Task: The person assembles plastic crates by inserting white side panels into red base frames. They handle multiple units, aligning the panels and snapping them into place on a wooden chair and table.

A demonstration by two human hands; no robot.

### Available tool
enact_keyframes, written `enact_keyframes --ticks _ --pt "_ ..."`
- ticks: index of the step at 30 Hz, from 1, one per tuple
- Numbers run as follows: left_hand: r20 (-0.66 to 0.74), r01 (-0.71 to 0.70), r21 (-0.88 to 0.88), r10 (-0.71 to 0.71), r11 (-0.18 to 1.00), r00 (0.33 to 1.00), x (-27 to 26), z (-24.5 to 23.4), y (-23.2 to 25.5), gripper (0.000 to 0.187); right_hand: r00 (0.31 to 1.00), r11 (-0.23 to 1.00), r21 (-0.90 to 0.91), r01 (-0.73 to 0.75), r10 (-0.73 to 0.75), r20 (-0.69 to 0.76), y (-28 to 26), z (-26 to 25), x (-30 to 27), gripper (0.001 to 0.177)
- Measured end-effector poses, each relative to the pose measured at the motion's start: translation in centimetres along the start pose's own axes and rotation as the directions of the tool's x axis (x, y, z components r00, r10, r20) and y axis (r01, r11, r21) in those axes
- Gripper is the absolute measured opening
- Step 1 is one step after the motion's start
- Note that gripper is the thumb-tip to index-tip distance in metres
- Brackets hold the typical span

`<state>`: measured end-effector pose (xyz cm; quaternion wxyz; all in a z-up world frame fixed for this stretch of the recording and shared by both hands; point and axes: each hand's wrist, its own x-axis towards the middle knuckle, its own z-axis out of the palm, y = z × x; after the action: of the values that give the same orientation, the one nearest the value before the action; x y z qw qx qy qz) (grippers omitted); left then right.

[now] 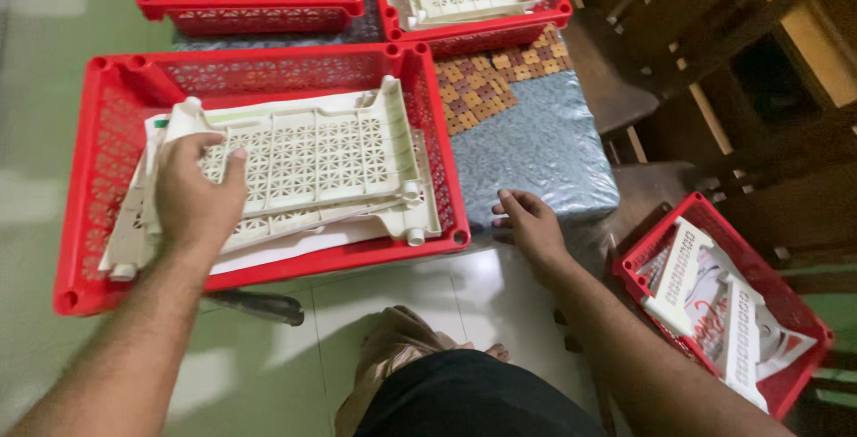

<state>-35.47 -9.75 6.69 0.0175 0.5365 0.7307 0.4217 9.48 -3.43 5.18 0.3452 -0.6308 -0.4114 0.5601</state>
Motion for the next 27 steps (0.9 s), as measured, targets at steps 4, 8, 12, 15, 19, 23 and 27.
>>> enact_keyframes --ticks 4,8,12,15,19,23,27 --pt "0.187 0.011 -0.330 0.053 0.944 0.981 -0.7 5.8 10.6 0.019 0.993 0.997 0.075 -0.037 0.045 -0.110 1.6 -5.0 -1.6 0.035" --pt "0.342 0.050 -0.523 0.155 0.851 0.927 -3.4 11.0 21.2 0.017 0.969 0.973 0.227 -0.031 0.085 -0.231 5.1 -11.2 -3.9 0.030" --pt "0.472 0.082 -0.589 0.259 0.804 0.843 -8.0 16.9 30.1 0.020 0.904 0.943 0.325 -0.076 0.203 -0.376 10.4 -19.2 -5.9 0.032" --pt "0.599 0.117 -0.563 0.306 0.818 0.740 -12.6 22.2 35.3 0.022 0.827 0.852 0.514 -0.099 0.358 -0.433 15.4 -26.5 -6.4 0.033" --pt "0.816 0.154 -0.363 0.234 0.919 0.529 -18.9 30.2 39.5 0.031 0.687 0.764 0.630 -0.139 0.533 -0.494 23.1 -35.4 -7.0 0.032" --pt "0.900 0.071 -0.254 0.208 0.965 0.384 -24.3 38.4 41.0 0.041 0.378 0.822 0.235 -0.519 0.467 -0.799 29.3 -44.5 -7.8 0.052" --pt "0.954 -0.060 -0.121 0.133 0.991 0.267 -27.7 46.4 41.2 0.051 0.158 0.877 0.153 -0.455 0.248 -0.956 34.9 -51.5 -9.1 0.042"
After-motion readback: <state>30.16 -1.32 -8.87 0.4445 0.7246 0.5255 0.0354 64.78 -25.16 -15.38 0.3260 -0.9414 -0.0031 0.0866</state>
